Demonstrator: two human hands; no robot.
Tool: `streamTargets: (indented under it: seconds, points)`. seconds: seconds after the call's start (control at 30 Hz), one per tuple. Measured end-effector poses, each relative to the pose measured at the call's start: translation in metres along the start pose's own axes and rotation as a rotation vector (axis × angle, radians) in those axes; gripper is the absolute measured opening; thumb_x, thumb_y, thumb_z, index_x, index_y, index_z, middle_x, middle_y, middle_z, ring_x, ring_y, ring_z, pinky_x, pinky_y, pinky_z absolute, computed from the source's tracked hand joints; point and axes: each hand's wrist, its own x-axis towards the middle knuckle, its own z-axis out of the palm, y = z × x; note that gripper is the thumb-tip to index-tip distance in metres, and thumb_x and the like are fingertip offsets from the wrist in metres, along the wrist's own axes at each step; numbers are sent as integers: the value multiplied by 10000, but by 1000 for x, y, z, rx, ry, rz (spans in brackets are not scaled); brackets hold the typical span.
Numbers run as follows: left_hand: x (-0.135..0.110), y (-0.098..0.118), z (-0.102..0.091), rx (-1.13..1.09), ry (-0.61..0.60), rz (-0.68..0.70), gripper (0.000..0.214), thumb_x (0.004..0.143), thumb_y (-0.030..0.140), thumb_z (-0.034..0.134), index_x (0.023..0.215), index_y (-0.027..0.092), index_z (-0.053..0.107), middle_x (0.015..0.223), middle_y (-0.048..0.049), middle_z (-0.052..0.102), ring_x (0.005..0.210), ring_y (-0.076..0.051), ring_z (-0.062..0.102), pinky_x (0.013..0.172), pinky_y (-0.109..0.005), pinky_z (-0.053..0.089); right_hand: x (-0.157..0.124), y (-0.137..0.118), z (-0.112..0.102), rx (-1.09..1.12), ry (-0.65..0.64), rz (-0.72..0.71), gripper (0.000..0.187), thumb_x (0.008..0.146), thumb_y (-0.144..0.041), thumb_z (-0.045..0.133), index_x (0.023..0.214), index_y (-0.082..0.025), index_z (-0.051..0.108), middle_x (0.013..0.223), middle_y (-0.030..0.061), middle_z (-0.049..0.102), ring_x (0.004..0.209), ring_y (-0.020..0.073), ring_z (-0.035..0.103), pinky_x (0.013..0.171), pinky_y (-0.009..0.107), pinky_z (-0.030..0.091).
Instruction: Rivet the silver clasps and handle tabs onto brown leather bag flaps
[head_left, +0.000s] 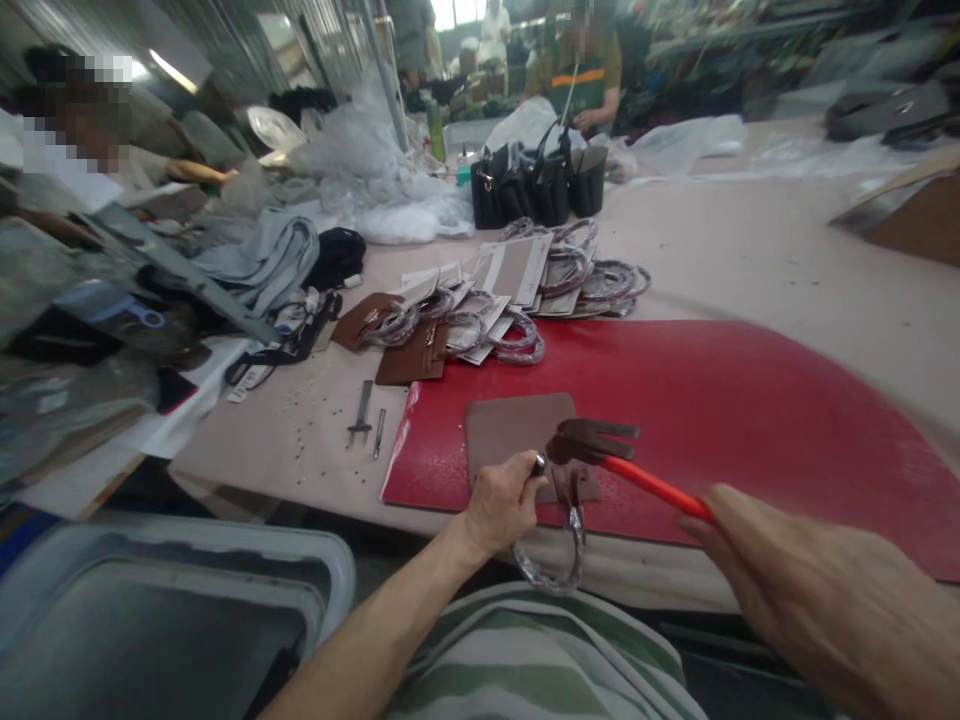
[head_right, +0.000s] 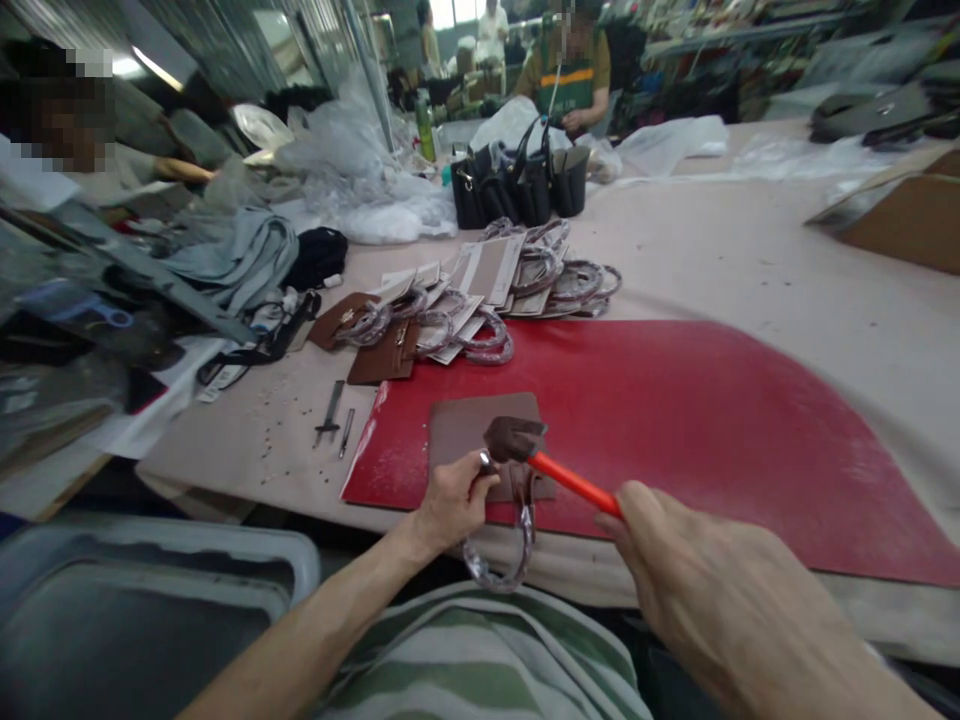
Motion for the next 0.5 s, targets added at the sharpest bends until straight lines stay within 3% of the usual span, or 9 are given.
streamTargets:
  seconds: [0.1,0.33,0.4,0.5]
  points:
    - [0,0,0,0,16,7,146,921,149,523,1046,197,580,891,-69,732,798,-204,742,711,-280,608,5,9,0,35,17,8,402,985,-586,344,721,-294,423,496,-4,440,382,182,381,480,345,210]
    - [0,1,-1,-43,10,-22,121,929,158,538,1036,192,582,907,-73,733,828,-219,746,741,-303,619,26,66,52,325,-267,431,362,945,-483,333,663,-265,399,527,4,457,463,180,461,489,303,350]
    - [1,0,-3,-58,1,-26,112,935,166,546,1037,186,587,923,-79,734,853,-220,745,762,-308,619,29,80,64,206,-276,492,346,965,-421,318,678,-259,421,554,38,498,488,197,490,510,315,356]
    - [1,0,-6,-79,-12,-44,103,942,169,554,1033,183,601,925,-78,734,842,-207,738,764,-300,613,33,79,72,-150,-161,347,324,989,-381,339,859,-199,574,843,157,640,708,267,607,619,358,410]
